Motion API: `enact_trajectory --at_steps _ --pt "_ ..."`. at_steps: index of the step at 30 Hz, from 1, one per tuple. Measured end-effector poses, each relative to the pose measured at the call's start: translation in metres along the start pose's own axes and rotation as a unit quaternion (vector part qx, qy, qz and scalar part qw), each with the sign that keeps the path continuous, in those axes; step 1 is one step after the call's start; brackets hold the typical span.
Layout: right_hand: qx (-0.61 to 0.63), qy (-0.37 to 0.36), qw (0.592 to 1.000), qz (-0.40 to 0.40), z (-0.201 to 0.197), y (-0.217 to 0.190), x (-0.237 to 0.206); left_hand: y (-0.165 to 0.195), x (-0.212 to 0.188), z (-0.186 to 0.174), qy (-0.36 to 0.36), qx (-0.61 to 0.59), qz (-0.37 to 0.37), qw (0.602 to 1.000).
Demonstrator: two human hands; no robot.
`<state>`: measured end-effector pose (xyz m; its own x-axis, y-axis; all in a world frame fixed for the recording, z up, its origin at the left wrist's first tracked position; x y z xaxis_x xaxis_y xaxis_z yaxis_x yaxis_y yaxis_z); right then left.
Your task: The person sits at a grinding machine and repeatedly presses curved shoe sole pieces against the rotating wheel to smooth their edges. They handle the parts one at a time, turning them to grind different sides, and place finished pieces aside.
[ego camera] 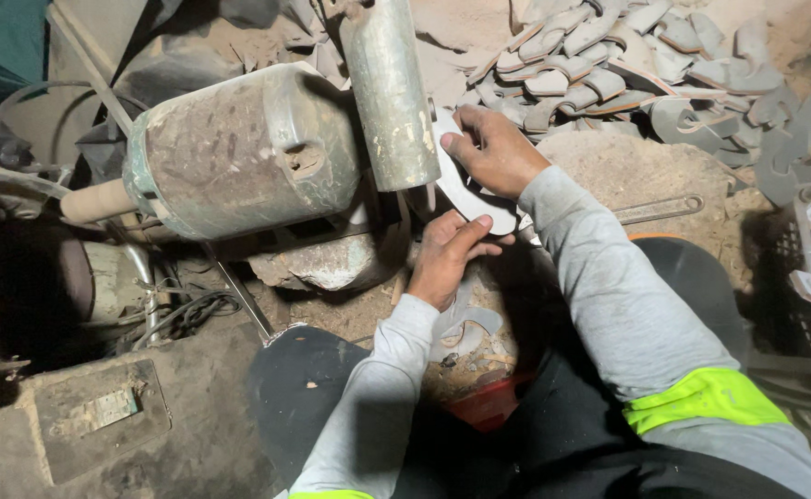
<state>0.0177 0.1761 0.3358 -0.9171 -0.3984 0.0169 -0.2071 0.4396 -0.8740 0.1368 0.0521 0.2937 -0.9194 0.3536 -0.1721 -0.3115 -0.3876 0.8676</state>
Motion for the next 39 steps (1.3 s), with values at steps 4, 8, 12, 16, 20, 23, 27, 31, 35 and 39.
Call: enact_trajectory --at_steps 4,8,12,16,20,23,27,31,35,39 --pt "-0.010 0.010 1.000 0.001 0.001 0.002 0.007 0.003 0.004 -0.003 -0.001 -0.026 -0.012 1.000" --pt "-0.049 0.001 0.999 0.003 0.003 0.003 0.002 0.002 -0.004 0.003 -0.011 -0.036 -0.018 0.999" --pt "-0.027 0.011 0.999 -0.037 0.006 0.000 -0.012 -0.001 -0.017 0.011 -0.013 -0.043 -0.031 0.999" --pt "-0.002 -0.012 0.999 -0.042 0.008 -0.004 -0.022 -0.008 -0.027 0.015 -0.017 -0.040 -0.041 0.998" --pt "-0.029 -0.068 0.997 0.015 0.005 -0.009 -0.037 -0.020 -0.041 0.020 -0.018 0.007 -0.054 0.998" --pt "0.057 -0.187 0.968 0.158 -0.007 -0.010 -0.055 -0.027 -0.052 0.026 0.007 0.156 -0.054 0.986" --pt "0.105 -0.276 0.943 0.154 -0.017 -0.019 -0.062 -0.022 -0.067 0.023 0.118 0.338 -0.051 0.932" --pt "0.139 -0.253 0.943 0.167 -0.023 -0.016 -0.060 -0.009 -0.070 0.017 0.164 0.368 0.006 0.915" --pt "0.045 -0.197 0.974 0.105 -0.035 -0.002 -0.056 -0.003 -0.066 0.012 0.168 0.365 0.060 0.914" --pt "0.007 -0.160 0.984 0.077 -0.032 0.009 -0.053 -0.009 -0.057 0.012 0.123 0.252 0.049 0.959"
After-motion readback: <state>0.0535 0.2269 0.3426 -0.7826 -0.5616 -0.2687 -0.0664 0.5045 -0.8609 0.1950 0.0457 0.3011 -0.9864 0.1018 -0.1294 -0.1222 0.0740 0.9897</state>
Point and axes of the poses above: each hand's wrist, its own x-axis towards the middle knuckle, its own z-axis out of the palm, y = z × x, the point moved 2 cm from there along x, towards the middle knuckle, and after that the axes turned 2 degrees about -y, right-handed, at the moved point
